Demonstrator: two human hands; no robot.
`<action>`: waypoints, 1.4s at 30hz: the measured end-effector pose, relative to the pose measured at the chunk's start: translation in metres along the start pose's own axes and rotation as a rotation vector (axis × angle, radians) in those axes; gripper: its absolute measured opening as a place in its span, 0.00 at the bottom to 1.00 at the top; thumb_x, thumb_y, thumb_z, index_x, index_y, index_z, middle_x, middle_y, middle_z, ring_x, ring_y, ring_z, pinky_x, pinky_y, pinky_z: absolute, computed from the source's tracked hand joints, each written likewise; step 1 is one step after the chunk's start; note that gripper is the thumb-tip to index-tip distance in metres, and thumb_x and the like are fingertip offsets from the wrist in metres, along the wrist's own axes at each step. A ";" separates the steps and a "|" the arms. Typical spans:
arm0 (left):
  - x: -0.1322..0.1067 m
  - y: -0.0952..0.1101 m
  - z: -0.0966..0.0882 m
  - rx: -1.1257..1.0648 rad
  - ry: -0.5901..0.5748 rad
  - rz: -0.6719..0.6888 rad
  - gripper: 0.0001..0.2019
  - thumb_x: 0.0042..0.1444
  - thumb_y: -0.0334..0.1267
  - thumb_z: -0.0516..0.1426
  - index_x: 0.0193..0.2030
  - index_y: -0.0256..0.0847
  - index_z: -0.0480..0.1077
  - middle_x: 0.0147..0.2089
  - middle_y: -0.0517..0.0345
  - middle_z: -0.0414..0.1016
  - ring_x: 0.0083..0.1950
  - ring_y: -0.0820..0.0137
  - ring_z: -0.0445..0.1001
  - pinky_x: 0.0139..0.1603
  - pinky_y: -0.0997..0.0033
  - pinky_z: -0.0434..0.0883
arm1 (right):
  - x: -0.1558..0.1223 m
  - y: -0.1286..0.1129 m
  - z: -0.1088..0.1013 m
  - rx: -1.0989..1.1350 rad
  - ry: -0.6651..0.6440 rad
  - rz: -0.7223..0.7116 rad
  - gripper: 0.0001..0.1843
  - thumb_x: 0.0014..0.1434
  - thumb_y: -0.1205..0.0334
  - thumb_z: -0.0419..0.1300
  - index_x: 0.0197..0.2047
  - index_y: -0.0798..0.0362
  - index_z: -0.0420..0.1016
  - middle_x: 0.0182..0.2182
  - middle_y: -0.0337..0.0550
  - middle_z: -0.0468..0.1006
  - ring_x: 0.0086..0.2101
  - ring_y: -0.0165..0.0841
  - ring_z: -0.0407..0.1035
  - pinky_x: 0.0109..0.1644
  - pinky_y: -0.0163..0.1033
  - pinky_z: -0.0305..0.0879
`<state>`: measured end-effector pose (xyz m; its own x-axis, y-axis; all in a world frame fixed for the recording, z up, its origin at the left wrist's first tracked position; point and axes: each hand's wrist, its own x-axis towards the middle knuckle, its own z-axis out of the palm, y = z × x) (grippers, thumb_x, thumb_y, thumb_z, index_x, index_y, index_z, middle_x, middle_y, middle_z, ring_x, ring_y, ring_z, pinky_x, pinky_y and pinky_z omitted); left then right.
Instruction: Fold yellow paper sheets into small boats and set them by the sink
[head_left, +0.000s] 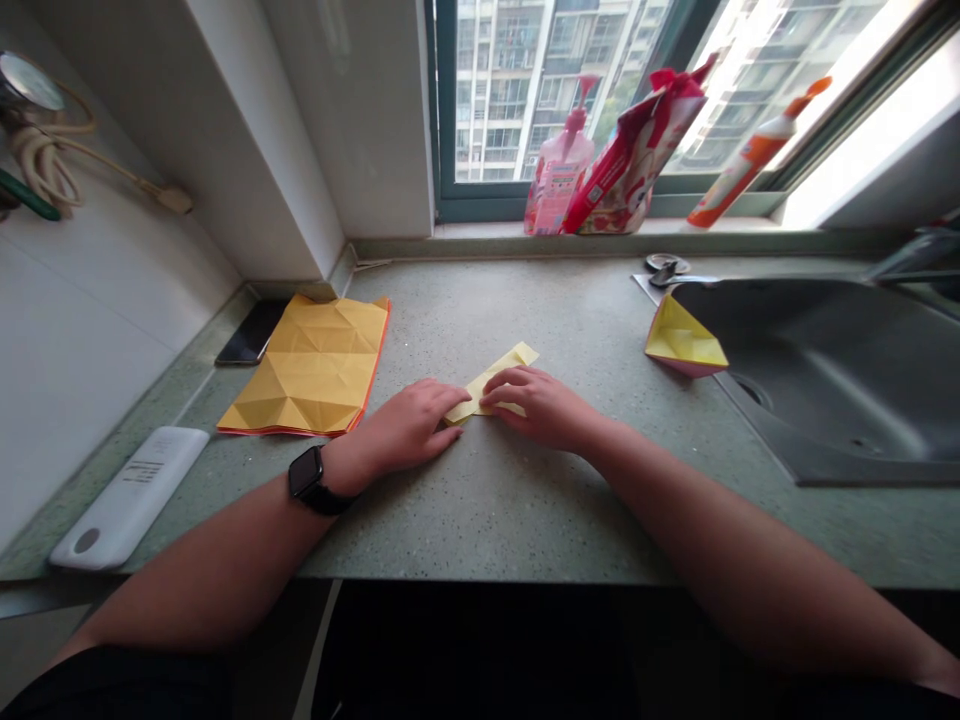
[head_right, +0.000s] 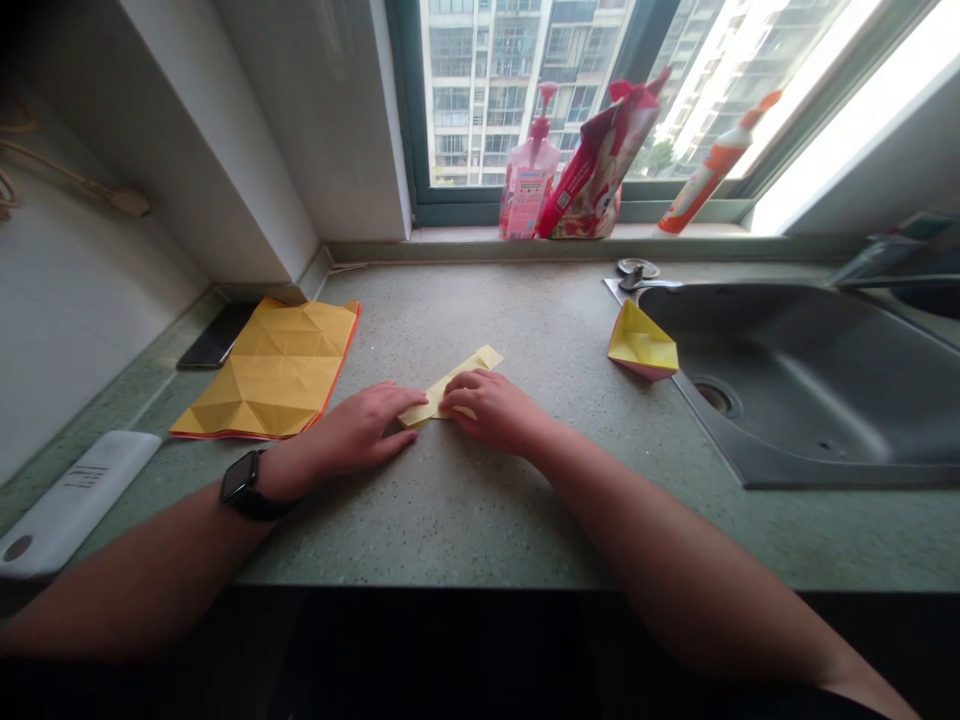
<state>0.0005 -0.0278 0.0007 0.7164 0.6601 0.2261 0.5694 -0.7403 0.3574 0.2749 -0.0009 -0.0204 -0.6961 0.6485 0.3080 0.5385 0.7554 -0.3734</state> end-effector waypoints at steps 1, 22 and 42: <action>0.000 -0.001 -0.001 0.020 -0.004 0.000 0.15 0.69 0.36 0.62 0.61 0.40 0.75 0.56 0.47 0.83 0.58 0.56 0.79 0.63 0.52 0.74 | 0.000 0.000 -0.001 0.004 -0.001 0.007 0.11 0.69 0.67 0.64 0.47 0.45 0.88 0.49 0.46 0.86 0.49 0.40 0.80 0.59 0.50 0.75; 0.002 -0.002 0.000 0.026 0.041 0.009 0.06 0.70 0.36 0.63 0.43 0.43 0.84 0.54 0.51 0.83 0.53 0.60 0.79 0.61 0.54 0.74 | -0.002 -0.002 -0.002 0.019 -0.029 -0.030 0.13 0.66 0.64 0.69 0.52 0.41 0.88 0.53 0.45 0.84 0.54 0.41 0.78 0.63 0.51 0.74; 0.007 -0.015 0.009 -0.022 0.092 -0.058 0.09 0.67 0.35 0.66 0.53 0.41 0.78 0.51 0.51 0.84 0.52 0.59 0.80 0.63 0.51 0.75 | -0.005 -0.004 -0.004 0.015 -0.074 -0.015 0.24 0.65 0.64 0.70 0.63 0.39 0.84 0.56 0.47 0.84 0.54 0.43 0.78 0.61 0.53 0.75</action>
<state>0.0003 -0.0134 -0.0114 0.6420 0.7111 0.2867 0.5986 -0.6985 0.3921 0.2783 -0.0070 -0.0165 -0.7374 0.6282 0.2483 0.5211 0.7630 -0.3825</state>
